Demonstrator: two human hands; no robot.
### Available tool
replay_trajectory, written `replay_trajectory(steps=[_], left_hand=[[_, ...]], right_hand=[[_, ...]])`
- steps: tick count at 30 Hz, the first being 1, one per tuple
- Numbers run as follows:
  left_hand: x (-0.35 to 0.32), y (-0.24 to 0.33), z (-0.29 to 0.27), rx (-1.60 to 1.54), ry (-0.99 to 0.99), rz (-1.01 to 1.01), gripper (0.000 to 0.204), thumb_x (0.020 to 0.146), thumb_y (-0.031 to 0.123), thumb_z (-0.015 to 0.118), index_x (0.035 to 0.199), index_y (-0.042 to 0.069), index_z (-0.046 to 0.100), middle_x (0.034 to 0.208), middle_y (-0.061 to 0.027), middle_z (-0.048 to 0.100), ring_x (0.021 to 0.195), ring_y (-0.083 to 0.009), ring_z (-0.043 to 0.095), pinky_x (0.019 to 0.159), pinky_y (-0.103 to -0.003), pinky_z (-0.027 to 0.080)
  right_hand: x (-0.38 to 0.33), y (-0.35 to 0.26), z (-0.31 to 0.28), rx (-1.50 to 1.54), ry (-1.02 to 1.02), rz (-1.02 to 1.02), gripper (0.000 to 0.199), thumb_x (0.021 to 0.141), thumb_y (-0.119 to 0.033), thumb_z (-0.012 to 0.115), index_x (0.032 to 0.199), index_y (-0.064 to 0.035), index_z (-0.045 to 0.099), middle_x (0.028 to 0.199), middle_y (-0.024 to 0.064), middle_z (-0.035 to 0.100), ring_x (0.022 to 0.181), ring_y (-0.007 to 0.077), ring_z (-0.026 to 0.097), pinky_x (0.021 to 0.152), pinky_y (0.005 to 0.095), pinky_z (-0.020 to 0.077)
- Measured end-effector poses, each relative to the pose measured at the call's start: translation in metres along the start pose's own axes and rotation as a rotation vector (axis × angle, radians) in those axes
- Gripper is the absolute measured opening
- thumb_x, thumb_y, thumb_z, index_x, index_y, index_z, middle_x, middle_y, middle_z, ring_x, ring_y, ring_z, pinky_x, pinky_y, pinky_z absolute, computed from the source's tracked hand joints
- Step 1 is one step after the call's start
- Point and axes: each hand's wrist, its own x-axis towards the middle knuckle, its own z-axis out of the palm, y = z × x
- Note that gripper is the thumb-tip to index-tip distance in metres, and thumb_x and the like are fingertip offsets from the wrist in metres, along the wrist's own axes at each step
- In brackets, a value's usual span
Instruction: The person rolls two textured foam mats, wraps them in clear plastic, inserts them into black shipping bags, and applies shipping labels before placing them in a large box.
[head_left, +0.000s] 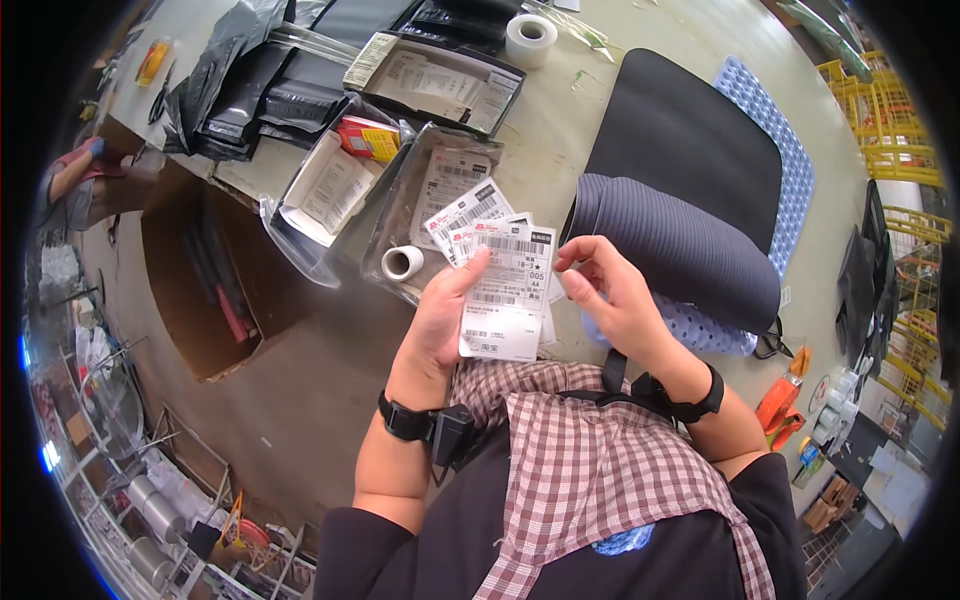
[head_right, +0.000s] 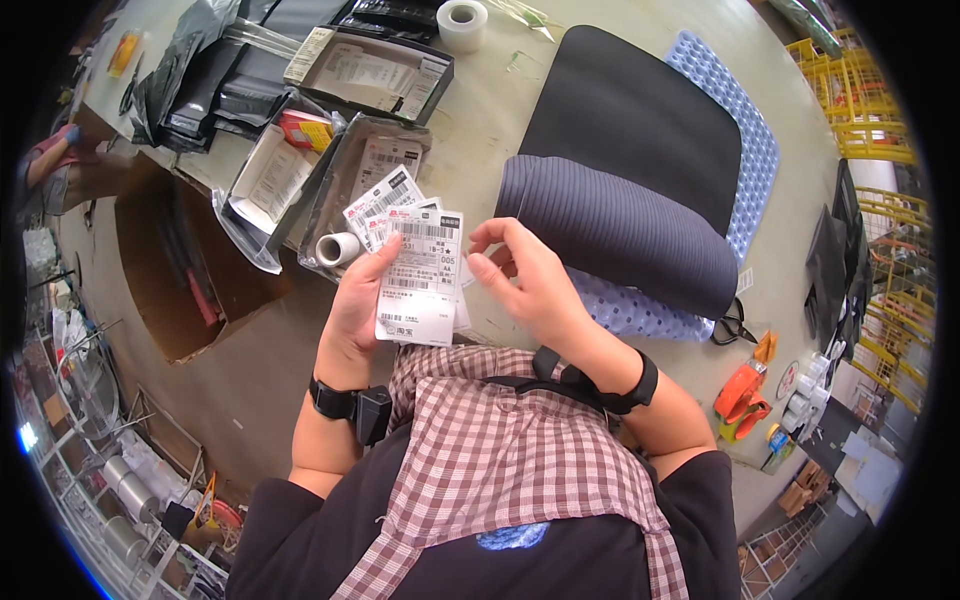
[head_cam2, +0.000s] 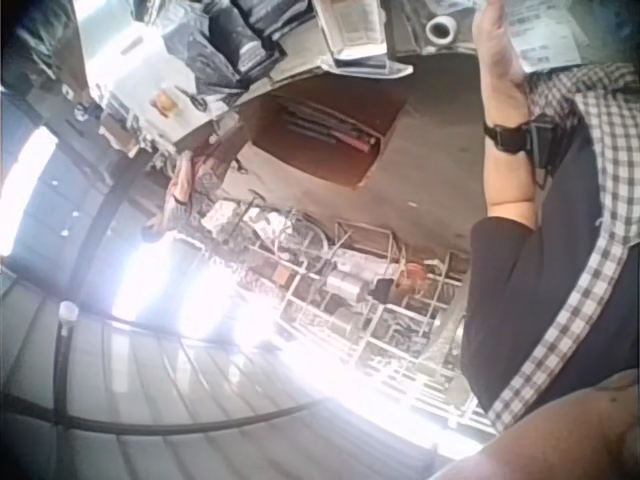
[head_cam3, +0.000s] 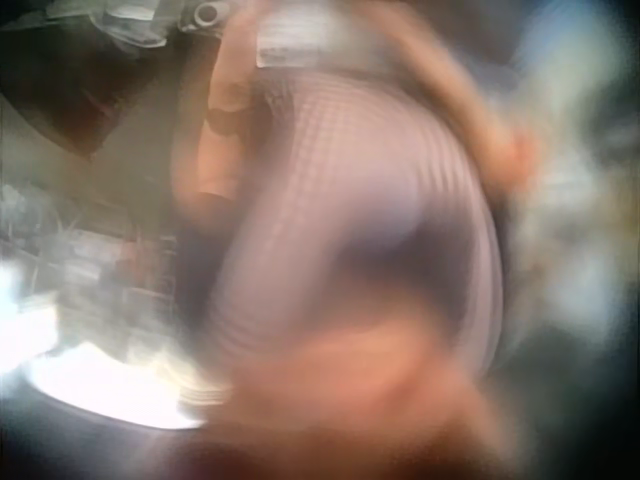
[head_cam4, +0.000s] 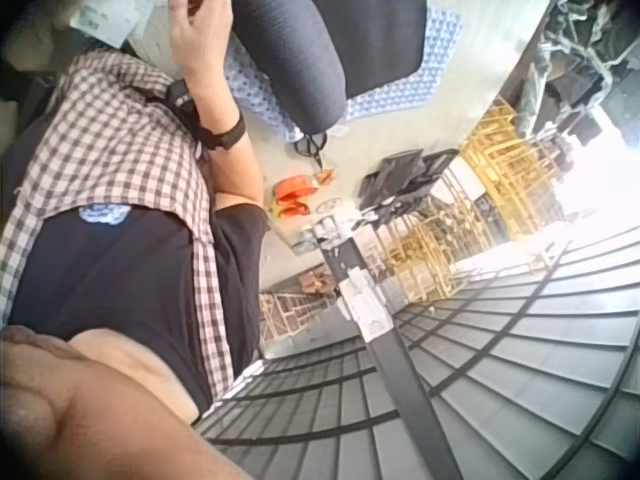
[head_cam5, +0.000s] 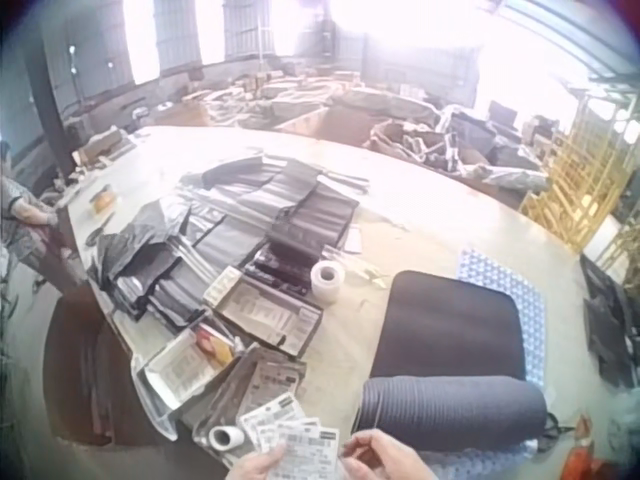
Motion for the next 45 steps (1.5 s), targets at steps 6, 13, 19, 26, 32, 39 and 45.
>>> replay_trajectory(steps=[6,13,19,26,32,39,45], left_hand=[[-0.001,-0.002,0.013,0.086,0.022,0.050,0.041,0.096,0.026,0.044,0.126,-0.002,0.044,0.118,-0.0156,0.056,0.105,-0.0247,0.059,0.090,-0.039,0.050],[0.001,0.001,0.018,0.030,0.031,0.145,0.039,0.094,0.022,0.050,0.125,-0.001,0.046,0.117,-0.0137,0.057,0.103,-0.0214,0.060,0.087,-0.035,0.051],[0.006,0.007,0.013,0.238,0.128,0.248,0.031,0.088,0.016,0.062,0.114,-0.001,0.054,0.104,-0.0086,0.064,0.093,-0.0161,0.062,0.083,-0.031,0.051],[0.014,0.004,0.022,0.343,0.194,0.286,0.028,0.087,0.015,0.063,0.109,-0.002,0.058,0.101,-0.0089,0.064,0.092,-0.0154,0.062,0.080,-0.029,0.051],[0.017,-0.001,0.029,0.337,0.174,0.205,0.032,0.090,0.022,0.059,0.110,-0.003,0.056,0.102,-0.0102,0.064,0.092,-0.0159,0.062,0.080,-0.030,0.051],[0.017,0.004,0.032,0.240,0.153,0.143,0.037,0.094,0.028,0.052,0.112,-0.004,0.055,0.106,-0.0125,0.062,0.094,-0.0177,0.062,0.082,-0.030,0.050],[0.017,0.007,0.031,0.321,0.144,0.181,0.034,0.094,0.025,0.052,0.112,-0.004,0.055,0.106,-0.0113,0.063,0.094,-0.0158,0.061,0.082,-0.029,0.050]], right_hand=[[0.008,-0.008,0.008,-0.153,0.042,-0.041,0.028,0.083,-0.015,0.066,0.100,-0.0008,0.050,0.085,0.0045,0.057,0.067,0.0110,0.054,0.059,0.0237,0.0460],[0.020,0.008,0.001,0.201,0.161,-0.038,0.018,0.087,-0.003,0.059,0.101,0.0001,0.047,0.085,0.0037,0.059,0.074,0.0084,0.056,0.067,0.0236,0.0473],[0.031,-0.001,-0.044,0.668,0.260,0.031,0.017,0.094,-0.011,0.051,0.108,-0.0020,0.048,0.082,0.0023,0.056,0.061,0.0061,0.048,0.054,0.0210,0.0387],[0.020,0.004,-0.009,0.480,0.094,0.085,0.018,0.091,-0.010,0.057,0.103,0.0015,0.052,0.093,0.0041,0.060,0.083,0.0063,0.057,0.074,0.0207,0.0485],[0.022,0.016,0.001,0.202,0.183,-0.097,0.010,0.083,0.001,0.062,0.084,0.0024,0.052,0.094,0.0062,0.062,0.082,0.0075,0.058,0.075,0.0219,0.0503],[0.022,0.013,-0.008,0.144,0.237,-0.041,0.014,0.084,0.001,0.062,0.080,0.0003,0.048,0.079,0.0019,0.060,0.074,0.0028,0.054,0.066,0.0191,0.0471],[0.025,0.012,-0.020,0.135,0.333,-0.081,0.015,0.086,0.000,0.061,0.080,-0.0016,0.047,0.073,-0.0017,0.055,0.066,0.0011,0.050,0.059,0.0167,0.0424]])
